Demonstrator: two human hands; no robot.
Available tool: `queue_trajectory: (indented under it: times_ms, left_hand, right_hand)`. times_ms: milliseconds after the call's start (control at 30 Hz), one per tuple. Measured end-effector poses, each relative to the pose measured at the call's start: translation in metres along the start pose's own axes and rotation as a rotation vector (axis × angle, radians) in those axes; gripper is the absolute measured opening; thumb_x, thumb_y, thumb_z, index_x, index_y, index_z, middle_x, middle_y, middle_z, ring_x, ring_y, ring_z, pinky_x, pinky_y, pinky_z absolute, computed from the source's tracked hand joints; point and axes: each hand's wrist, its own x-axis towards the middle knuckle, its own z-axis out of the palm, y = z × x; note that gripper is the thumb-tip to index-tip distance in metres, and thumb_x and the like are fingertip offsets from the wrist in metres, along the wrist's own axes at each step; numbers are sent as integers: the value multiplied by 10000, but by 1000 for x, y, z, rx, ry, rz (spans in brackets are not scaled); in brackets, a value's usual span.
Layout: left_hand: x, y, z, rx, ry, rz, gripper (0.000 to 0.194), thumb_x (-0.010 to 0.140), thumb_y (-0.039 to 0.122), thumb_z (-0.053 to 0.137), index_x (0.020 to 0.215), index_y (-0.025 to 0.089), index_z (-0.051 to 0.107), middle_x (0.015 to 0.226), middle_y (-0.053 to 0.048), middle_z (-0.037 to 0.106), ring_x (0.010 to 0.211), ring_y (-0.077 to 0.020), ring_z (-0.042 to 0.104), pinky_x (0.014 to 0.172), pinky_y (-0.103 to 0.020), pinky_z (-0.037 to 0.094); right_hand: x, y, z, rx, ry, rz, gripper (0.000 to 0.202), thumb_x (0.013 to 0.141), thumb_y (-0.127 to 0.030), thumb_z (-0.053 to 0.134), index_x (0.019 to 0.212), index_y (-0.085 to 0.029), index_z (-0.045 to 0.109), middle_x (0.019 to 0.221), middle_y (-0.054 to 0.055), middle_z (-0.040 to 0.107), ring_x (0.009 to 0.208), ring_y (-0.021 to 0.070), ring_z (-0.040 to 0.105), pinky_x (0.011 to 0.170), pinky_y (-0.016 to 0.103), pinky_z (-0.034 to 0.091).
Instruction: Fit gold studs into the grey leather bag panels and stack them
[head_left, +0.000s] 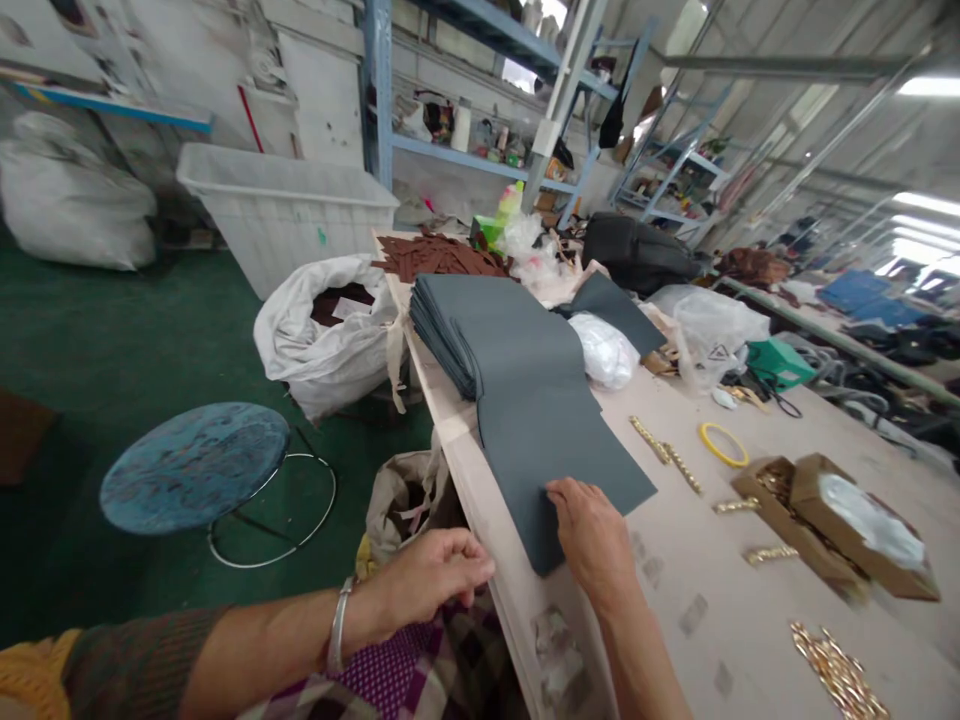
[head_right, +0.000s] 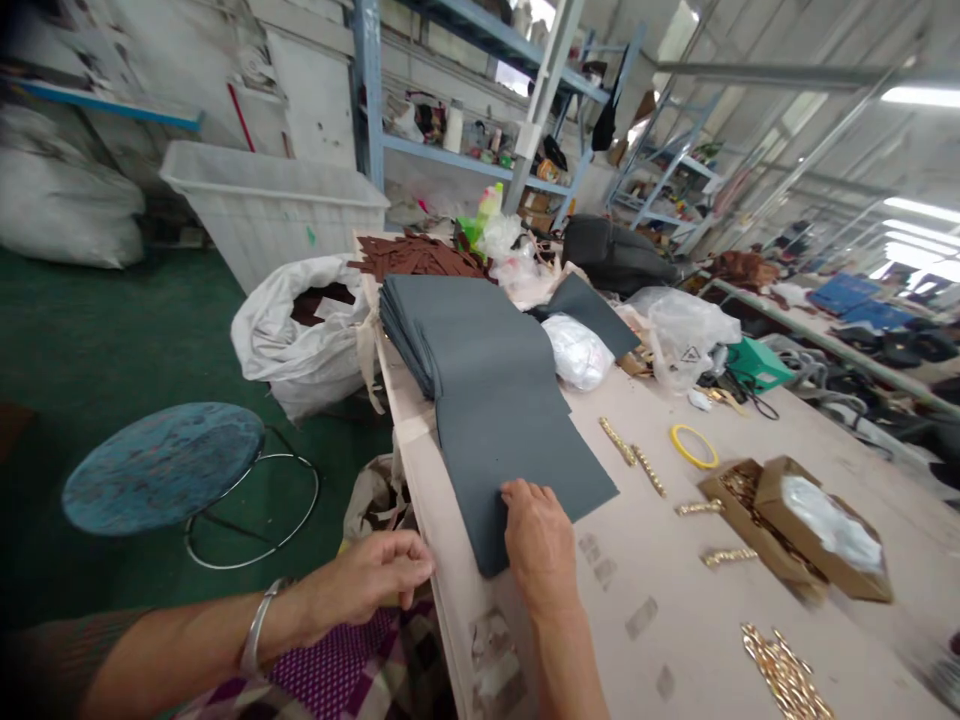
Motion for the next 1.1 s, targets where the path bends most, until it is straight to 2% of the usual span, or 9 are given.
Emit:
queue_trajectory:
  times_ms: [67,167,233,300,467,533,633,700,1100]
  left_hand:
    - [-2,-4,1,-1,4,44,337,782,499,622,822,165,631,649,23,630,502,-74,420,459,-191,289]
    - [-5,-9,6,-54,-45,142,314,797,458,630,924,172,648,843,-12,700,772,-146,597,703,-244,450]
    - [-7,-9,12,-101,-77,184,341,805,431,626,1030,176,632,1004,-36,703,956,-200,614,861,-305,465]
    - [-9,-7,19,-123,-95,193,341,801,408,635,1044,168,630,1048,-50,700,1010,-231,608,904,-339,466]
    - [-8,2,33,-124,-96,161,290,786,390,648,990,184,645,912,-10,700,866,-181,624,792,-279,491]
    - [-4,3,38,-121,-65,125,305,780,430,638,958,182,639,768,14,665,662,-133,595,616,-234,476]
    - [1,1,42,-117,-35,59,370,759,523,617,858,166,628,572,53,547,401,-79,411,396,-214,327]
    - [3,0,43,-116,-22,30,401,751,557,608,817,163,624,544,55,523,372,-71,372,368,-216,281]
    - [11,3,47,-150,-26,-20,422,744,576,607,607,177,575,452,53,474,375,-79,375,365,-229,251]
  right_hand:
    - [-23,-1,-15,132,-183,46,219,886,-223,481,845,-218,696,844,54,726,783,220,644,720,327,467]
    - [-56,-2,-35,412,-419,137,192,863,-294,537,810,-258,719,789,4,718,739,189,652,672,287,477]
    - [-72,-1,-38,541,-403,260,200,852,-346,556,848,-253,732,792,8,713,733,186,648,664,282,490]
    - [-81,0,-33,629,-328,393,228,837,-387,578,894,-225,728,801,22,706,697,177,633,651,286,506]
    - [-84,0,-17,869,-276,522,256,780,-424,666,814,-171,686,675,14,647,602,141,593,571,256,509]
    - [-81,-2,-15,920,-261,544,272,768,-436,678,791,-165,681,636,6,626,569,130,579,533,242,498]
    - [-78,-2,-13,952,-255,556,281,758,-445,687,803,-168,684,617,-5,610,555,122,573,499,224,489]
    - [-77,-3,-11,965,-255,565,285,753,-450,692,810,-171,680,606,-11,596,556,121,573,482,214,485]
    - [-80,2,-13,1107,-196,545,304,734,-462,720,788,-171,651,562,-31,582,477,93,546,456,199,484]
